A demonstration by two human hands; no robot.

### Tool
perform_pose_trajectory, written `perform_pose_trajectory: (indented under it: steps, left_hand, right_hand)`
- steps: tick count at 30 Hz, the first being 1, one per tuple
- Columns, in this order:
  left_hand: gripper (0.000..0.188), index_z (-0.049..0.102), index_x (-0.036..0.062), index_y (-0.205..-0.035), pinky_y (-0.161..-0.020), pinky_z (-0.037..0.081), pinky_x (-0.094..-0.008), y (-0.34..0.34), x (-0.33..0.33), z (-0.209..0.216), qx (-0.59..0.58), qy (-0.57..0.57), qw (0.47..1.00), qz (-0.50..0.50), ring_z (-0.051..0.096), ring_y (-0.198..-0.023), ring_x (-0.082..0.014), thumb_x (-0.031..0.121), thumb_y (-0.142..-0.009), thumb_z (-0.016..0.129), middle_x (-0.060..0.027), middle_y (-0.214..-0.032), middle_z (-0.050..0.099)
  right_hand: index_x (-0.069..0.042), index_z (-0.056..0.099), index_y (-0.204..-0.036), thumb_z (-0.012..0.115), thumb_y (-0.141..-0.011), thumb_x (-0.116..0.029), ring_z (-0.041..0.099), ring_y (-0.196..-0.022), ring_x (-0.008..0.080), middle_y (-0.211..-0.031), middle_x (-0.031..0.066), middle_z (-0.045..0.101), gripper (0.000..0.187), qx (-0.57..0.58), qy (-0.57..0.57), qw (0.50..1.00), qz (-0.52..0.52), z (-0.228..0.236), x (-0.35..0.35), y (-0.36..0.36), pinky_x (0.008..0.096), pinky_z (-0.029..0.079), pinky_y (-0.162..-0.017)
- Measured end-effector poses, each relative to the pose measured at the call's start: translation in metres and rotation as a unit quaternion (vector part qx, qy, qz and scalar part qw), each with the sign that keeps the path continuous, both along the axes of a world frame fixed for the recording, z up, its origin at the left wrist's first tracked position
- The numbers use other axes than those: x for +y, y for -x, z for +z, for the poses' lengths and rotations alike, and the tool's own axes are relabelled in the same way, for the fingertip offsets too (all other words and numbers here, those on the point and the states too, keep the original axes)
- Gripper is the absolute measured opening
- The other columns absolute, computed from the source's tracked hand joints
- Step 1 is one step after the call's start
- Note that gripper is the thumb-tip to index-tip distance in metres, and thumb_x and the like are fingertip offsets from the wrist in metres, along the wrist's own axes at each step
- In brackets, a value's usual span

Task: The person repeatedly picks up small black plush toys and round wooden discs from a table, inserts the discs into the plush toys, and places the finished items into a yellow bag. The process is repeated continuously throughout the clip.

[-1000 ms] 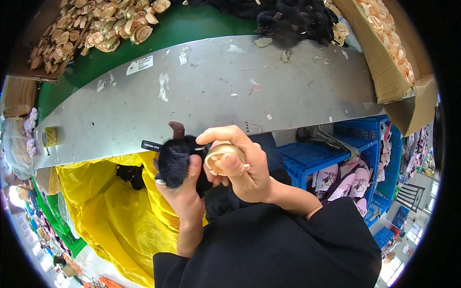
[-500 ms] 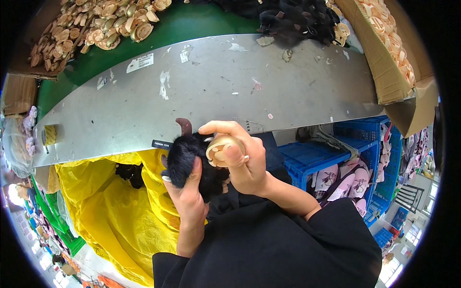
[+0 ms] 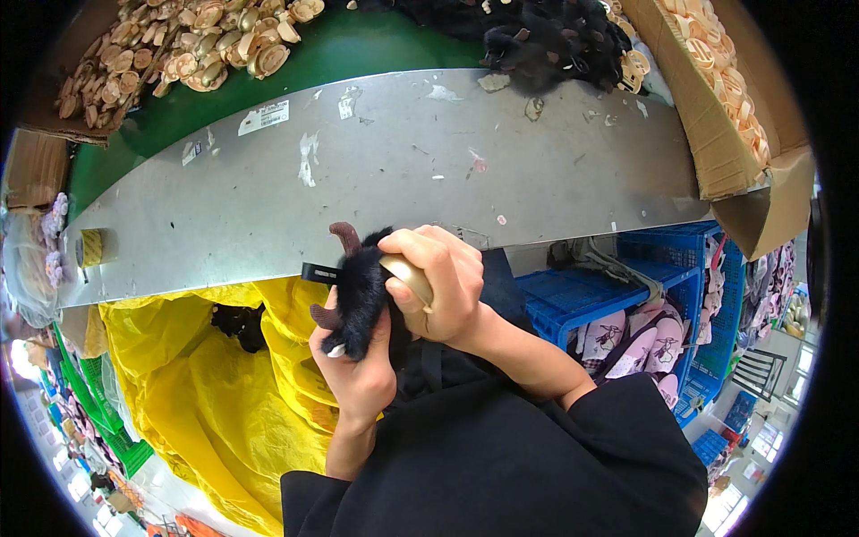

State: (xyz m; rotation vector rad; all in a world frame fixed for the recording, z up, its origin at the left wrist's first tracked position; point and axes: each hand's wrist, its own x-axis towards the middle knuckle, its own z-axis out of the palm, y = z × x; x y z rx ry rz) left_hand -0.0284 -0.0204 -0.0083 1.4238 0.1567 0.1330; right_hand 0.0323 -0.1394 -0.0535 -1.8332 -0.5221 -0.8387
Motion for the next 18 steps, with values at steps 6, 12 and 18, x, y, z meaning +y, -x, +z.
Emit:
perform_pose_trajectory:
  steps: [6, 12, 18]
  left_hand:
    - [0.020, 0.065, -0.0057, -0.114, -0.088, 0.046, -0.0247, 0.002, 0.006, -0.008, -0.016, 0.041, 0.999, 0.001, 0.061, -0.100, -0.0114, 0.000, -0.094, 0.064, -0.0049, -0.106, 0.068]
    - [0.015, 0.067, -0.0054, -0.109, -0.083, 0.048, -0.0251, 0.001, 0.015, -0.008, 0.047, 0.118, 0.992, 0.013, 0.064, -0.096, -0.0117, 0.003, -0.097, 0.061, -0.0055, -0.103, 0.071]
    - [0.020, 0.067, -0.0048, -0.110, -0.087, 0.050, -0.0268, -0.001, 0.014, -0.006, 0.082, 0.234, 0.969, 0.012, 0.067, -0.096, -0.0148, 0.002, -0.091, 0.069, -0.0077, -0.104, 0.071]
  right_hand:
    - [0.001, 0.055, -0.122, 0.063, -0.097, -0.043, 0.061, -0.065, 0.0311, -0.084, 0.0159, 0.063, 0.052, -0.009, -0.008, 0.999, 0.037, 0.003, 0.008, -0.004, 0.0375, 0.050, -0.059]
    - [-0.005, 0.057, -0.126, 0.065, -0.091, -0.048, 0.058, -0.075, 0.0320, -0.089, 0.0149, 0.055, 0.056, 0.086, 0.081, 0.988, 0.101, 0.014, -0.002, 0.003, 0.0404, 0.050, -0.064]
    - [-0.001, 0.059, -0.107, 0.083, -0.079, -0.031, 0.056, -0.061, 0.0161, -0.078, 0.0070, 0.060, 0.048, 0.156, -0.031, 0.971, 0.177, 0.021, -0.012, 0.000, 0.0281, 0.047, -0.058]
